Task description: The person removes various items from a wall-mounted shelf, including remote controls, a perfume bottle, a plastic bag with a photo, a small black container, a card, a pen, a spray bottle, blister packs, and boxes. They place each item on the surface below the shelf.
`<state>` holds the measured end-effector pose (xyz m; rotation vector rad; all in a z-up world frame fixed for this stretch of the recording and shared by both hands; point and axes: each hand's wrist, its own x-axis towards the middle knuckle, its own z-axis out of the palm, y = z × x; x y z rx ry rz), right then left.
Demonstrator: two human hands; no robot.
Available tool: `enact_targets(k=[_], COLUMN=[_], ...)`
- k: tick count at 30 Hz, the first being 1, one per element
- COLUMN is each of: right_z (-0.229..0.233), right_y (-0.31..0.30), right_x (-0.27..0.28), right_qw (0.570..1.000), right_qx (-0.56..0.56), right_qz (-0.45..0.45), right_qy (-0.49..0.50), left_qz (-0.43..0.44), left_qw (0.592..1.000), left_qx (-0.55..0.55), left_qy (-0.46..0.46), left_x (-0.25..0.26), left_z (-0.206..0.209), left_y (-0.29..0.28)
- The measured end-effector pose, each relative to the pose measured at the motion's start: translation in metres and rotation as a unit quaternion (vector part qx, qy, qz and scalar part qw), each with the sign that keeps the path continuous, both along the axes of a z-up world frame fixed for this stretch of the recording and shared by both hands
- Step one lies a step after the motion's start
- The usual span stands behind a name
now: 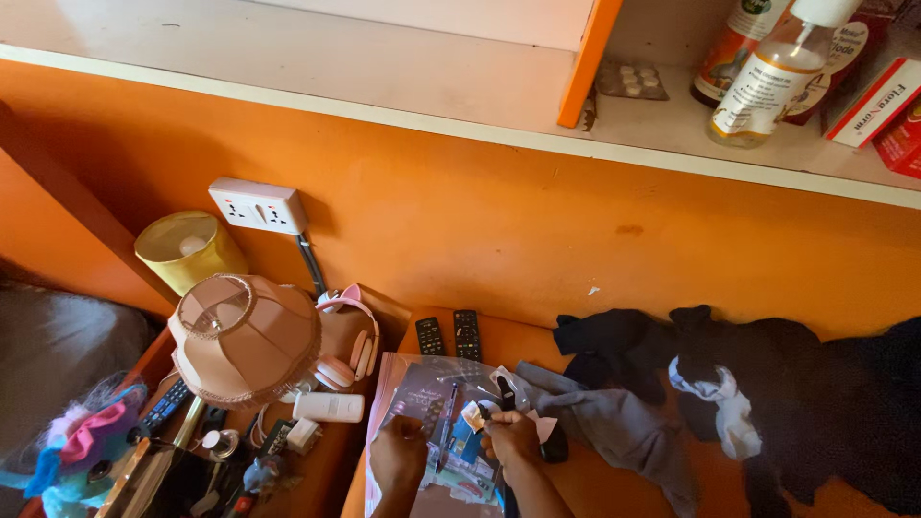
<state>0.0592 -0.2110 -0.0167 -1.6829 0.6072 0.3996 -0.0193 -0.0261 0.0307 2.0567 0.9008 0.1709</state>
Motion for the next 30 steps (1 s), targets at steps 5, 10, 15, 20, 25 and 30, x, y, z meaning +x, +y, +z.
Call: enact_targets(k=[5,10,15,20,25,30], right_z=[-0.026,-0.022,-0.009,0.004,0.02,0.032], right_y=[0.001,0.009,0.01,0.015,0.015,0.023], right_x=[-0.003,-0.008,-0.014,-0.009,-0.01,-0.002], right_qw=[0.997,0.995,0.994,0.992,0.998,0.963], right_qx=[0.057,0.054,0.057,0.059,-0.012,-0.266], right_qz=[-0.05,-0.077,-0.091,-0.11,-0.054,0.003], right_qy=[0.025,0.033,0.023,0.02,-0.036,-0.03], left_qz=[-0.029,-0.06,-0.071,-0.121,-0.179,-0.191], left_qw=[0.999,0.998,0.997,0.991,0.98,0.967], left_qx=[0.0,0.014,0.029,-0.059,-0.09,-0.167], left_qy=[0.032,0.004,-0.018,0.02,0.001,0.003], left_x=[0.011,0.023,0.036,0.045,0.052,0.062], left_z=[-0.002,-0.024,-0.055,-0.069,-0.069,-0.062], left_y=[-0.013,-0.033,-0.049,-0.051,-0.048,-0.049])
